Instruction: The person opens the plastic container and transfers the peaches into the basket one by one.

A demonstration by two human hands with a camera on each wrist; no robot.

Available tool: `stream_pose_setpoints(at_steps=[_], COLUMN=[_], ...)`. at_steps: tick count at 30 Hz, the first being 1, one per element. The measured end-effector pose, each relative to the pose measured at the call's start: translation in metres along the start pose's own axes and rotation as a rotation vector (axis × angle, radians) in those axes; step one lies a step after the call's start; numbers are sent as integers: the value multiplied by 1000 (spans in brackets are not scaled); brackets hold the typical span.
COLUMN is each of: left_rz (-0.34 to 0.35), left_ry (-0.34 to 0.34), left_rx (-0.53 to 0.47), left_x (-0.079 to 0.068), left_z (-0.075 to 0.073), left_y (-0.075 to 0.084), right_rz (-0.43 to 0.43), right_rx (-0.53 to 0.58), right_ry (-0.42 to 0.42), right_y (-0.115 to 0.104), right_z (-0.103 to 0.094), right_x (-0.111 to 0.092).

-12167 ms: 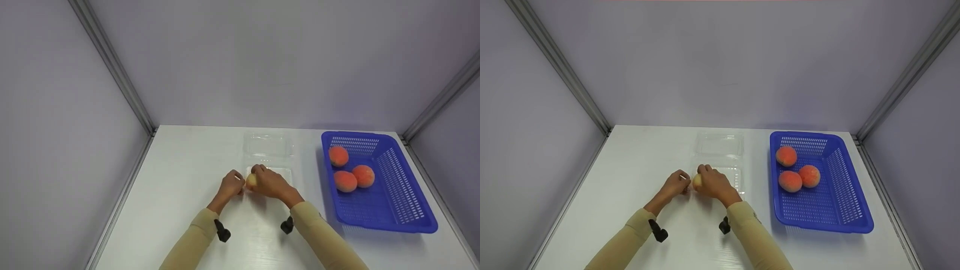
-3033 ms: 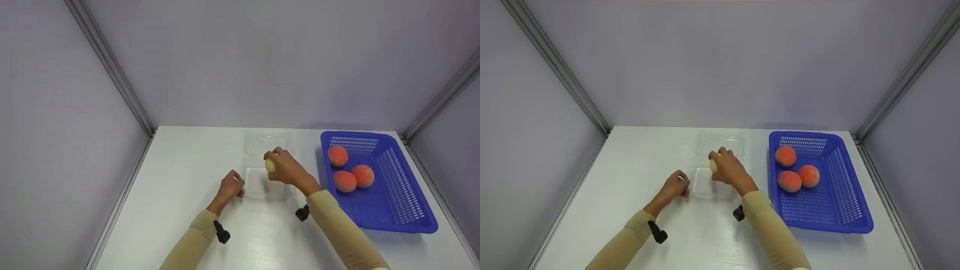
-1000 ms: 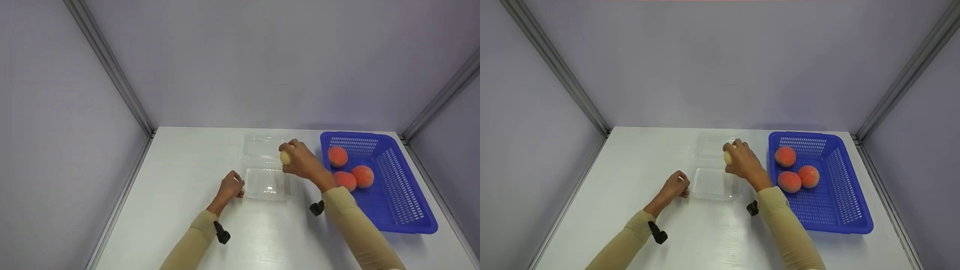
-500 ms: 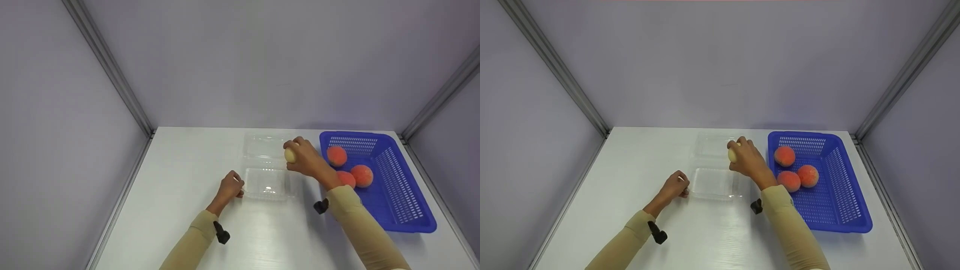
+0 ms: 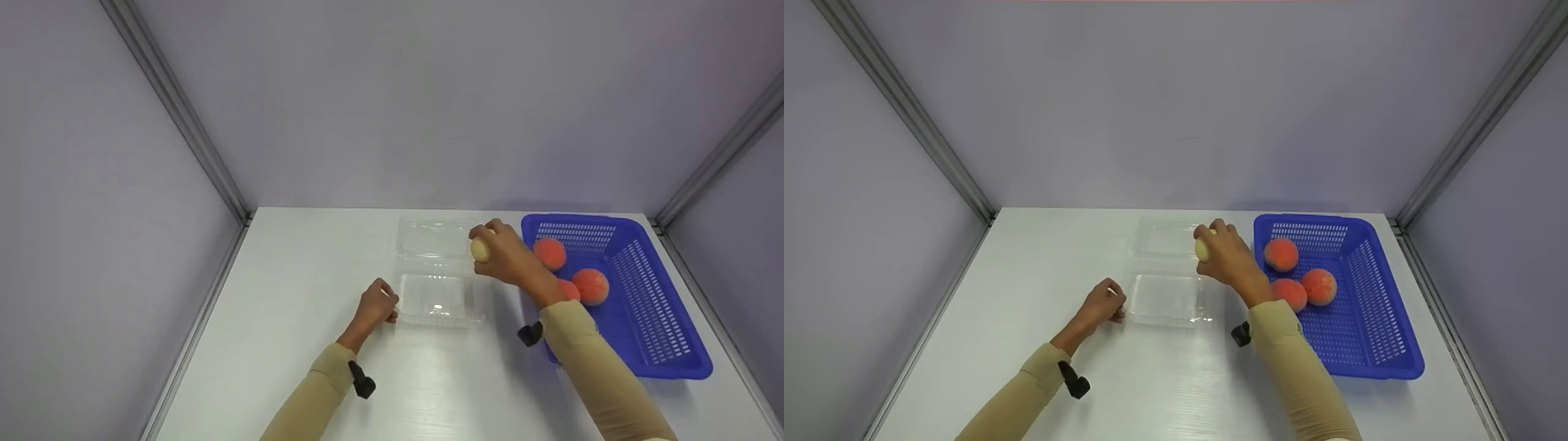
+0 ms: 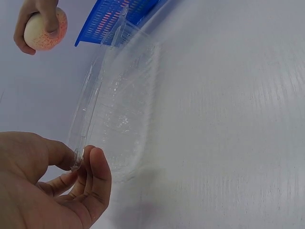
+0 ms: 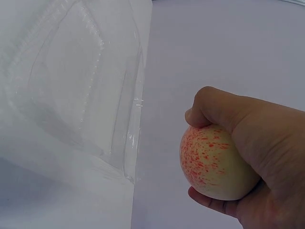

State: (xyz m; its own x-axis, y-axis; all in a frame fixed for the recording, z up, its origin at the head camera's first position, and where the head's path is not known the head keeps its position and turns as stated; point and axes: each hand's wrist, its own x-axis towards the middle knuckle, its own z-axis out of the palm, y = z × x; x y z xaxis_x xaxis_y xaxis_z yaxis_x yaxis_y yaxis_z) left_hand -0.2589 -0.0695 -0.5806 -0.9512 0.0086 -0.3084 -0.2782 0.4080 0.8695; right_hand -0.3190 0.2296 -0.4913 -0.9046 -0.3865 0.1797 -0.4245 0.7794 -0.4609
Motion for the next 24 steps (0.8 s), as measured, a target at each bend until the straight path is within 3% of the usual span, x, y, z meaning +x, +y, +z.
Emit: stream_pose_setpoints(at_steps=[16, 24], left_rz=[0, -16], left_ry=[9, 11], left_rx=[9, 15], left_x=[0, 1], left_z=[1, 1], left_y=[1, 2], right_rz=[-21, 17], right_rx=[5, 18], right_ry=[61, 52], right_y=[18, 22], right_z=[-14, -19], right_x=[-3, -5])
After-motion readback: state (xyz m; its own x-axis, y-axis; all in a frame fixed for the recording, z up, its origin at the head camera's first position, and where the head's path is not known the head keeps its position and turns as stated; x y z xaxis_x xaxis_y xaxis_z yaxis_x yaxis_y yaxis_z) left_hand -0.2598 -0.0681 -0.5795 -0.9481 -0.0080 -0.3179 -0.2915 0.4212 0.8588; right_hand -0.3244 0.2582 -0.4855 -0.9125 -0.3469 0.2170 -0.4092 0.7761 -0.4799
